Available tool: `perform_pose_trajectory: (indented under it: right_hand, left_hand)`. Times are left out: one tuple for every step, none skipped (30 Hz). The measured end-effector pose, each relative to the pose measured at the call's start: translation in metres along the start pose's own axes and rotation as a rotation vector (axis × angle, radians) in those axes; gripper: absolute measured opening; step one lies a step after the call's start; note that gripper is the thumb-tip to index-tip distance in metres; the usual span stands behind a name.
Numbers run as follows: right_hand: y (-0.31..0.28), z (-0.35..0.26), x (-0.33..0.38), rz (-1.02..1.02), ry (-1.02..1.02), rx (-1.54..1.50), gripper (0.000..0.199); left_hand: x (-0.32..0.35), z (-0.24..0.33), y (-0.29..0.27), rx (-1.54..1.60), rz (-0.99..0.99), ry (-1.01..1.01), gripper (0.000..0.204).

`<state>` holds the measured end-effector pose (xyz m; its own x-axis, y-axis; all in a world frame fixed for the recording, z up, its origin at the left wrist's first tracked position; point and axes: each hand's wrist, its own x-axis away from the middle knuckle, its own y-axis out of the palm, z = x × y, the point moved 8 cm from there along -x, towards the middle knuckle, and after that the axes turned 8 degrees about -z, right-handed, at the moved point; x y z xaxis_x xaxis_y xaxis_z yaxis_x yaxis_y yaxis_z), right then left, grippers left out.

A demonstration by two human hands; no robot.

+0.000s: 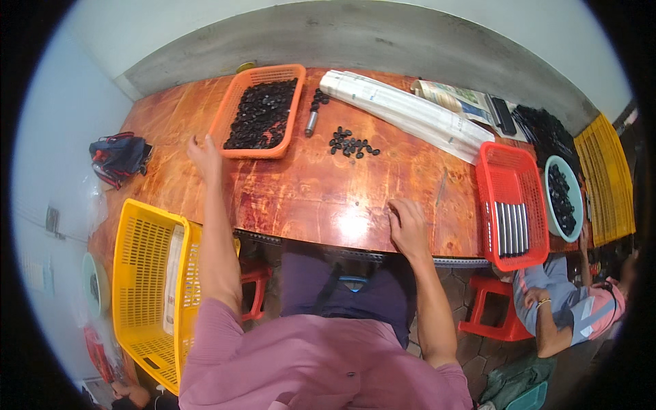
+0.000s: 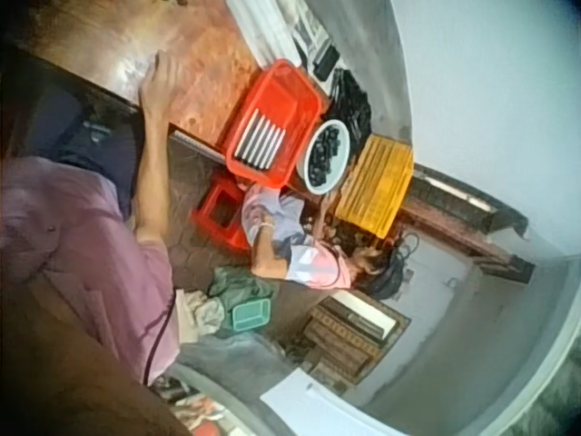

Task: The person picks up small black circular objects from a table and places them into a cylindrical metal tube. They repeat this process multiple times, then place the filled tube into a yellow basket.

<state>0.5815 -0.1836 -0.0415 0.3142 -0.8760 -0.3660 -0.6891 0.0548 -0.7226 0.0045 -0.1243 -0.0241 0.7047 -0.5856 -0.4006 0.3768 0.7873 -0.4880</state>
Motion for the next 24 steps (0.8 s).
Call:
perform_pose_trajectory:
  right_hand:
    - [-0.002,0.001,0.001,0.003,0.001,0.006,0.025]
    - [-0.002,0.001,0.001,0.005,0.0,0.008,0.025]
    - [-0.001,0.001,0.001,0.009,-0.004,0.012,0.026]
    - [-0.001,0.001,0.001,0.007,-0.018,0.01,0.026]
    - [0.0,-0.001,0.0,0.005,-0.031,0.016,0.026]
    - [0.001,-0.002,0.0,0.012,-0.041,0.023,0.026]
    - [0.001,-0.002,0.0,0.018,-0.051,0.031,0.026]
    - [-0.001,-0.001,0.001,0.029,-0.055,0.038,0.026]
    - [-0.002,-0.001,0.002,0.032,-0.056,0.043,0.026]
    - [-0.003,-0.001,0.003,0.034,-0.057,0.049,0.026]
    - [-0.004,-0.001,0.003,0.042,-0.056,0.05,0.025]
    - [-0.004,-0.002,0.003,0.035,-0.049,0.04,0.025]
    - [-0.002,-0.002,0.003,0.028,-0.042,0.032,0.024]
    - [-0.002,-0.002,0.0,0.025,-0.04,0.025,0.023]
    - [-0.002,-0.003,-0.001,0.028,-0.041,0.017,0.023]
    - [-0.002,-0.004,-0.002,0.029,-0.044,0.008,0.024]
    - [-0.001,-0.004,-0.002,0.026,-0.048,0.001,0.024]
    - [0.0,-0.003,-0.002,0.018,-0.043,0.01,0.025]
    - [0.0,-0.002,-0.001,0.008,-0.038,0.017,0.025]
    - [0.002,-0.003,-0.002,-0.004,-0.042,0.025,0.026]
    - [0.004,-0.005,-0.004,-0.01,-0.044,-0.008,0.027]
    - [0.007,-0.007,-0.007,-0.017,-0.047,-0.043,0.027]
    - [0.008,-0.01,-0.011,-0.03,-0.047,-0.065,0.028]
    - [0.008,-0.016,-0.021,-0.004,-0.07,-0.04,0.028]
  left_hand:
    - [0.03,0.027,-0.006,0.062,0.045,0.006,0.064]
    - [0.055,0.045,-0.007,0.097,0.008,-0.029,0.068]
    - [0.078,0.061,-0.007,0.135,-0.027,-0.064,0.072]
    - [0.093,0.069,-0.005,0.167,-0.051,-0.102,0.076]
    - [0.099,0.07,-0.001,0.2,-0.042,-0.083,0.079]
    - [0.105,0.061,0.009,0.23,-0.035,-0.072,0.082]
    - [0.109,0.052,0.017,0.262,-0.028,-0.062,0.085]
    - [0.112,0.056,0.024,0.31,-0.041,-0.057,0.09]
    - [0.116,0.06,0.029,0.269,-0.027,-0.066,0.09]
    - [0.12,0.062,0.031,0.228,-0.013,-0.075,0.09]
    - [0.121,0.064,0.031,0.229,-0.006,-0.05,0.089]
    - [0.123,0.064,0.033,0.23,0.002,-0.025,0.088]
    - [0.125,0.063,0.035,0.232,0.009,-0.001,0.086]
    - [0.124,0.059,0.037,0.291,0.006,-0.006,0.085]
    - [0.121,0.054,0.038,0.351,0.003,-0.012,0.084]
    - [0.118,0.049,0.038,0.409,0.002,-0.018,0.083]
    - [0.117,0.053,0.036,0.385,-0.001,-0.002,0.08]
    - [0.119,0.055,0.038,0.399,-0.013,-0.012,0.079]
    - [0.121,0.056,0.04,0.411,-0.023,-0.022,0.078]
    - [0.121,0.057,0.036,0.424,-0.025,-0.034,0.077]
    - [0.115,0.048,0.036,0.399,0.025,0.032,0.074]
    - [0.113,0.038,0.035,0.445,0.011,0.011,0.074]
    - [0.119,0.046,0.035,0.501,-0.006,-0.018,0.074]
    - [0.123,0.047,0.034,0.556,-0.019,-0.047,0.073]
